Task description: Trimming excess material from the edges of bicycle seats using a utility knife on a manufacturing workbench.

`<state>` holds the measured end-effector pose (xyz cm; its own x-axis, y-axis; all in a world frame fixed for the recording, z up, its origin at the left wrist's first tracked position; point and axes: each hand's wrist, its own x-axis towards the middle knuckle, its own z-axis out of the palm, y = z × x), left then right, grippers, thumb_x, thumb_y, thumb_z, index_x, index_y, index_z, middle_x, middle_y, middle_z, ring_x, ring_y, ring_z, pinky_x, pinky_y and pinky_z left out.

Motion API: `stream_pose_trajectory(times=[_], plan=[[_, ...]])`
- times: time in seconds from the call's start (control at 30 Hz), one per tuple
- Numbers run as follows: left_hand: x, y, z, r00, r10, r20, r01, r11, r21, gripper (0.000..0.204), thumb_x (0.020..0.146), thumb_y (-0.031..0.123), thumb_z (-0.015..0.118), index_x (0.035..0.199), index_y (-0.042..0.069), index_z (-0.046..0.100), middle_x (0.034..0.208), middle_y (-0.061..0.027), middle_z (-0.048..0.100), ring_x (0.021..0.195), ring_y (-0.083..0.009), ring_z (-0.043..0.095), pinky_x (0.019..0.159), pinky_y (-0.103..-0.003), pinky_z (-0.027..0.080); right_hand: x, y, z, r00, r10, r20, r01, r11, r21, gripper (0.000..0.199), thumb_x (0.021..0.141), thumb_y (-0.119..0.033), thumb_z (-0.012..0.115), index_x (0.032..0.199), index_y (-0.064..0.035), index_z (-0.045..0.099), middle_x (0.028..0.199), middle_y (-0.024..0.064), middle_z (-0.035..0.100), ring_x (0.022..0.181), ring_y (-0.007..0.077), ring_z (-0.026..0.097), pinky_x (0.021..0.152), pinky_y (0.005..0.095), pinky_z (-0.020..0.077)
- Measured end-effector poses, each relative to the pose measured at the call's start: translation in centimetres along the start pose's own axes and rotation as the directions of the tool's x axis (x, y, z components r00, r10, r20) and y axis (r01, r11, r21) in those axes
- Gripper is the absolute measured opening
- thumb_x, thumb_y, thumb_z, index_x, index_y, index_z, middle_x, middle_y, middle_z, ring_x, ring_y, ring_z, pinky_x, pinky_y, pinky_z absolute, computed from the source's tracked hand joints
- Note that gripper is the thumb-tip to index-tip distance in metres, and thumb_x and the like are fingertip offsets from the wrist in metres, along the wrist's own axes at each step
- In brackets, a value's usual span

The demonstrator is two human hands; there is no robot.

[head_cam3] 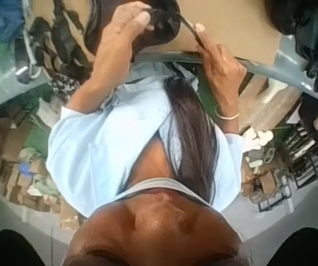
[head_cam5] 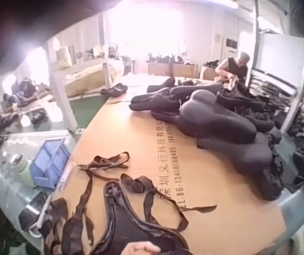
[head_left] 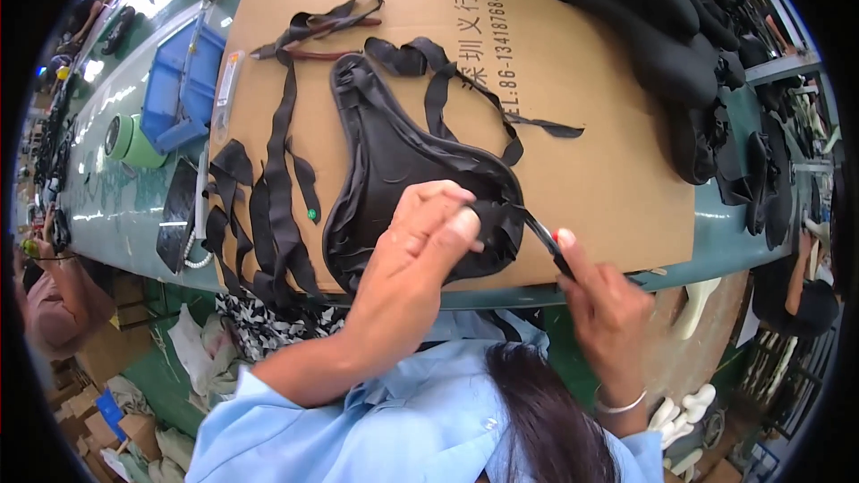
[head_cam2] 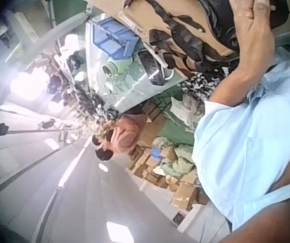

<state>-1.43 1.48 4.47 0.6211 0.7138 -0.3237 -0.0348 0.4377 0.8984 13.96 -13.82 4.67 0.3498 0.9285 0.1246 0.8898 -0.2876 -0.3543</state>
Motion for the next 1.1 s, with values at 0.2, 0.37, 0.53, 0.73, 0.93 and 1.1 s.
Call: stream_pose_trajectory(times=[0.2, 0.37, 0.53, 0.73, 0.93, 1.1], plan=[[8.1, 3.6, -2.4, 0.818, 0.108, 0.565, -0.391, 0.825, 0.409, 0.021, 0.09, 0.011, 0.048, 0.074, -0.003, 0.052, 0.091, -0.0095, 0.062, 0.083, -0.0154, 0.056, 0.072, -0.025, 0.041, 4.9, 2.5, -0.7, 0.998, -0.057, 0.023, 0.056, 0.997, 0.061, 0.053, 0.079, -0.011, 0.069, 0.129, -0.0259, 0.059, 0.061, 0.0042, 0.047, 0.049, 0.0199, 0.048, 0.048, 0.0356, 0.0382], [9.3, 2.5, -3.0, 0.863, 0.102, 0.496, -0.275, 0.917, 0.289, 0.024, 0.09, 0.013, 0.046, 0.069, 0.001, 0.048, 0.08, -0.0086, 0.06, 0.073, -0.013, 0.053, 0.065, -0.025, 0.04, 5.6, 4.0, -0.2, 0.991, -0.128, -0.031, 0.131, 0.943, 0.307, 0.058, 0.077, -0.011, 0.07, 0.132, -0.0267, 0.057, 0.061, 0.0045, 0.048, 0.05, 0.0197, 0.049, 0.047, 0.0339, 0.0365], [9.9, 3.1, -2.5, 0.871, 0.103, 0.481, -0.29, 0.897, 0.333, 0.025, 0.091, 0.015, 0.045, 0.07, 0.003, 0.043, 0.068, -0.005, 0.049, 0.061, -0.011, 0.044, 0.057, -0.024, 0.036, 8.0, 3.7, -1.2, 0.964, -0.229, 0.131, 0.218, 0.971, 0.096, 0.058, 0.077, -0.01, 0.07, 0.132, -0.0235, 0.057, 0.061, 0.0052, 0.048, 0.05, 0.0202, 0.05, 0.047, 0.0347, 0.0378], [9.8, 3.7, -2.6, 0.968, 0.146, 0.203, -0.081, 0.951, -0.299, 0.026, 0.092, 0.013, 0.046, 0.068, 0.008, 0.035, 0.061, -0.0014, 0.038, 0.052, -0.0082, 0.033, 0.048, -0.022, 0.027, 4.0, 1.7, -0.1, 0.993, 0.006, 0.117, -0.026, 0.985, 0.171, 0.056, 0.08, -0.008, 0.068, 0.133, -0.0208, 0.057, 0.06, 0.0061, 0.047, 0.048, 0.0209, 0.049, 0.048, 0.0353, 0.0396], [8.7, 3.4, 0.0, 0.828, 0.485, 0.281, -0.472, 0.334, 0.816, 0.016, 0.085, 0.016, 0.061, 0.087, 0.001, 0.06, 0.064, -0.006, 0.046, 0.052, -0.0187, 0.042, 0.054, -0.03, 0.039, 6.0, 2.8, 0.0, 0.999, -0.011, 0.043, 0.005, 0.992, 0.129, 0.054, 0.079, -0.009, 0.069, 0.13, -0.0225, 0.059, 0.059, 0.0053, 0.046, 0.048, 0.0203, 0.047, 0.047, 0.0349, 0.0387], [9.0, 2.1, -0.9, 0.799, 0.249, 0.547, -0.598, 0.231, 0.768, 0.023, 0.08, 0.016, 0.064, 0.065, 0.0, 0.059, 0.067, -0.0089, 0.046, 0.069, -0.0258, 0.044, 0.067, -0.037, 0.038, 6.5, 5.2, 0.1, 0.997, -0.076, -0.007, 0.075, 0.944, 0.321, 0.055, 0.077, -0.01, 0.07, 0.13, -0.0233, 0.059, 0.059, 0.0045, 0.046, 0.048, 0.0194, 0.046, 0.047, 0.0348, 0.037]])
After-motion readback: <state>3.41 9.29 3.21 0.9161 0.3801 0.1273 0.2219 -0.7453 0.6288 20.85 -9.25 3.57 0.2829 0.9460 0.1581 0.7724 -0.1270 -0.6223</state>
